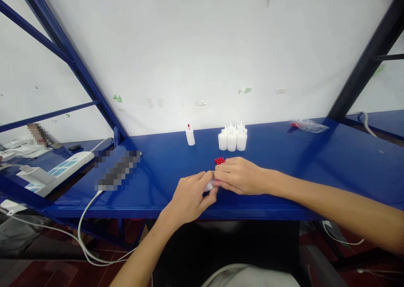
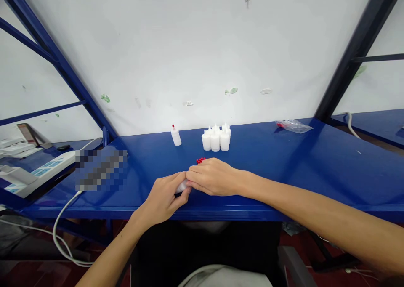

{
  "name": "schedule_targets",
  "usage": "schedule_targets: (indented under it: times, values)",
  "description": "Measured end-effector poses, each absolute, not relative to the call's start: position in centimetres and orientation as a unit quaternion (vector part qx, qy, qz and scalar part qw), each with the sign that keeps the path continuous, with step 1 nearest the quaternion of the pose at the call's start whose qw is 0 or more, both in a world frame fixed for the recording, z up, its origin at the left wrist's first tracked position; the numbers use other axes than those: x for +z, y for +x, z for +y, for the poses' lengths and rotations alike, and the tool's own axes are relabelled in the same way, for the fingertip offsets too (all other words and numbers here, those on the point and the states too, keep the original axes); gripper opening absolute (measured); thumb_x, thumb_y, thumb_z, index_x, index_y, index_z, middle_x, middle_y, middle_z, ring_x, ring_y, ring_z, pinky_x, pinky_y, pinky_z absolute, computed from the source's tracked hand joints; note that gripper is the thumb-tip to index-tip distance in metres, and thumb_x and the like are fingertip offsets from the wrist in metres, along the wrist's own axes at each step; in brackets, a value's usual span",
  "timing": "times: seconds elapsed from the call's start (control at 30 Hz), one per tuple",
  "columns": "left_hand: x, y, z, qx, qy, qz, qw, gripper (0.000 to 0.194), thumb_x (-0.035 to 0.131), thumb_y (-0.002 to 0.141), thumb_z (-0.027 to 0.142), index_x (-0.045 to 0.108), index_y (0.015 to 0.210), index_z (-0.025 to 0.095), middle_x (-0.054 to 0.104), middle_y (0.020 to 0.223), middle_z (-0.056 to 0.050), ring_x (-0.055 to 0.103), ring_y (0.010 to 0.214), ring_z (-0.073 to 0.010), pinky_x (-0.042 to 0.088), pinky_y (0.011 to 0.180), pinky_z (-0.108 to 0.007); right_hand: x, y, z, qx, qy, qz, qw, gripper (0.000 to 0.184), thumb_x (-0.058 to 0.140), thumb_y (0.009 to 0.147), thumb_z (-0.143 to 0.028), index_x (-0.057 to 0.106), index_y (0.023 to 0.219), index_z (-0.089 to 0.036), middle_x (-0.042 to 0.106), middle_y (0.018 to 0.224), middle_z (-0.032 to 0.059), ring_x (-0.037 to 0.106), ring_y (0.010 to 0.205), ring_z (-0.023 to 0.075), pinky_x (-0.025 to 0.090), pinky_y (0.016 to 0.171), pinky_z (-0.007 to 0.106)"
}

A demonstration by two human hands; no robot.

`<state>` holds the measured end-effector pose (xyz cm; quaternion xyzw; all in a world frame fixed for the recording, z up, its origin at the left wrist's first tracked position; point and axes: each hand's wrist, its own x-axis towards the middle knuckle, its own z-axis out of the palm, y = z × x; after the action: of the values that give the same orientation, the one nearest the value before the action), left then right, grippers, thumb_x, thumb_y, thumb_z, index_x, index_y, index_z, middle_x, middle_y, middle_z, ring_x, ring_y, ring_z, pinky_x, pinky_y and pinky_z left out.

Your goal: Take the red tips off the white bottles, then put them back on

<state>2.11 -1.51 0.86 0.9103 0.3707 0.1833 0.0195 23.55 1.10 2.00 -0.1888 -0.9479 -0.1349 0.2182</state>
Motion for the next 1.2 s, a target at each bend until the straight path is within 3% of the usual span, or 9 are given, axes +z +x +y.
schedule_targets:
  times: [0.1,0.23,0.47,0.7,1.2]
  values:
    - [0.9,2.1,-1.6,0.178,0.908,0.379,-0.012,0.022,0.04,0.098,0.029,0.054,0.114,0.024,0.06,0.09,0.0,0.057,0.075,-0.0164,0.039,0.065,-0.027,2.4,23.9,1.0,-0.045,-0.215,-0.949,0.225,0.039,0.027,0.105,-0.031,0.052,0.078,-0.017,0.056,0.068,0.0009,0.042,0.058,0.0127,0.03,0.059,0.028]
    - [0.9,2.2,-1.6,0.171,0.907,0.385,-0.017,0.036,0.038,0.099,0.031,0.046,0.134,0.029,0.061,0.097,-0.002,0.06,0.083,-0.0174,0.042,0.07,-0.027,3.5,25.5,1.9,0.066,-0.287,-0.93,0.222,0.041,0.028,0.104,-0.035,0.049,0.074,-0.019,0.055,0.067,0.0009,0.043,0.058,0.0125,0.031,0.06,0.028]
    - [1.1,2.2,-1.7,0.182,0.901,0.393,0.025,0.032,0.039,0.099,0.034,0.051,0.128,0.027,0.065,0.103,-0.002,0.063,0.089,-0.0193,0.045,0.075,-0.03,4.1,29.0,5.0,0.129,-0.415,-0.893,0.118,0.033,0.038,0.098,-0.041,0.047,0.074,-0.019,0.054,0.068,0.0016,0.044,0.059,0.0139,0.03,0.059,0.029]
    - [1.1,2.1,-1.7,0.182,0.901,0.393,0.029,0.031,0.039,0.099,0.035,0.051,0.126,0.026,0.066,0.103,-0.002,0.064,0.091,-0.0195,0.046,0.077,-0.03,4.2,30.3,6.1,0.222,-0.438,-0.868,0.075,0.026,0.051,0.091,-0.041,0.061,0.096,-0.018,0.061,0.076,0.0022,0.05,0.062,0.0141,0.037,0.058,0.027]
    - [1.1,2.2,-1.7,0.181,0.903,0.39,0.029,0.03,0.039,0.099,0.036,0.051,0.125,0.026,0.067,0.105,-0.004,0.065,0.094,-0.0202,0.047,0.079,-0.03,4.3,30.1,6.1,0.166,-0.437,-0.878,0.105,0.026,0.057,0.079,-0.017,0.074,0.098,-0.016,0.072,0.078,0.004,0.059,0.06,0.0141,0.044,0.059,0.027]
